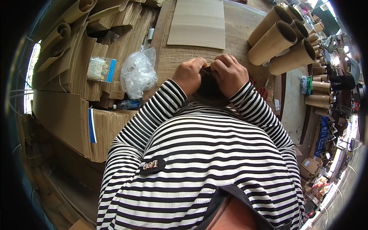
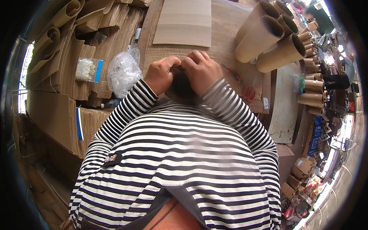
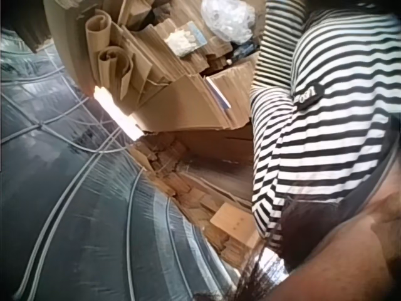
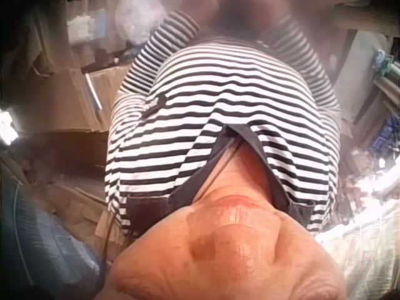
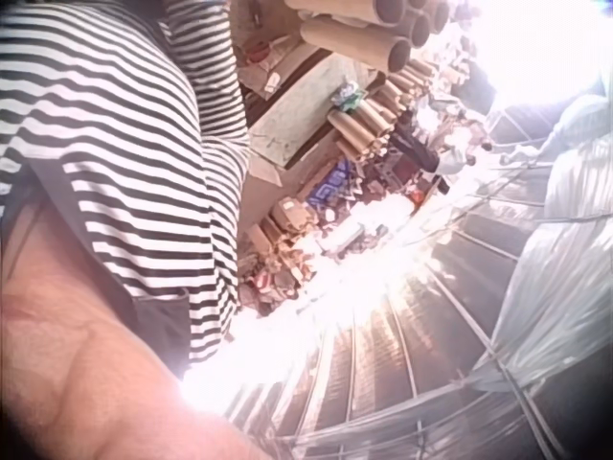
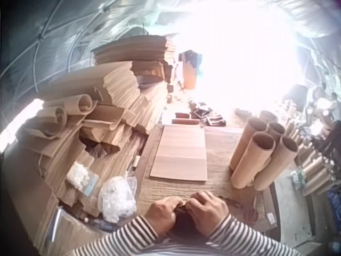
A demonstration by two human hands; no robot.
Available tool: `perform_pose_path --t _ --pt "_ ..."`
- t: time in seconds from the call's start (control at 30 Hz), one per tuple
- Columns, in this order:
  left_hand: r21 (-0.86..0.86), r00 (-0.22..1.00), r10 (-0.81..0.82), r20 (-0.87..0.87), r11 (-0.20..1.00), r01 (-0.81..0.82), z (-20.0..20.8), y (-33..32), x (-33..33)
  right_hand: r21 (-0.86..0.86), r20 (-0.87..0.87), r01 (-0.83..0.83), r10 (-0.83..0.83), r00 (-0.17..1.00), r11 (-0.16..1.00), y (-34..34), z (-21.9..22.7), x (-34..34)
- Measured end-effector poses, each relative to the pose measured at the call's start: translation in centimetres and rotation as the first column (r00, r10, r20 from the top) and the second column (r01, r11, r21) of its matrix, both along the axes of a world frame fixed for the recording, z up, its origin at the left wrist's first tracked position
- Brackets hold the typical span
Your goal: The person rolls a sheet of corrugated cardboard into a cylindrical tube and secures the seam with packing tape. They then trim the tube's edge with scissors and place the finished tube upright with others.
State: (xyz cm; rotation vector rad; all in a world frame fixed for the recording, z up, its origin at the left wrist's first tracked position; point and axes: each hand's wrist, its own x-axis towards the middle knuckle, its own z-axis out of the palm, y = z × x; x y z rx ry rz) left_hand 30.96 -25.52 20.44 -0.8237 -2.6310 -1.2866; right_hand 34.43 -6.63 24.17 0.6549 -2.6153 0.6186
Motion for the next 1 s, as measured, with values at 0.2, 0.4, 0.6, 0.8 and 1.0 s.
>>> perform_pose_path --t 0.2,0.4,0.6,0.8,1.0 --pt "-0.057 1.000 0.015 -0.023 0.998 -0.016 0.1 0.1 -0.4 0.036 0.035 -0.042 0.041 0.999 0.998 0.6 -0.2 -0.6" --pt "-0.016 0.999 -0.017 -0.046 1.000 0.016 0.0 0.2 -0.6 0.049 -0.005 0.002 -0.002 1.000 0.999 0.1 0.4 -0.5" --pt "0.008 1.000 -0.012 -0.022 1.000 0.012 -0.2 0.2 -0.8 0.211 -0.025 0.005 0.000 1.000 0.977 0.2 -0.1 -0.5" --pt "-0.071 1.000 0.008 0.012 0.997 -0.008 -0.1 0.4 -0.9 0.188 -0.075 -0.039 0.054 0.996 0.981 0.6 -0.3 -0.2" --pt "-0.146 0.999 -0.042 0.023 0.988 0.045 0.3 0.7 -1.0 0.103 0.010 -0.017 0.016 1.000 0.995 1.0 -0.1 -0.7"
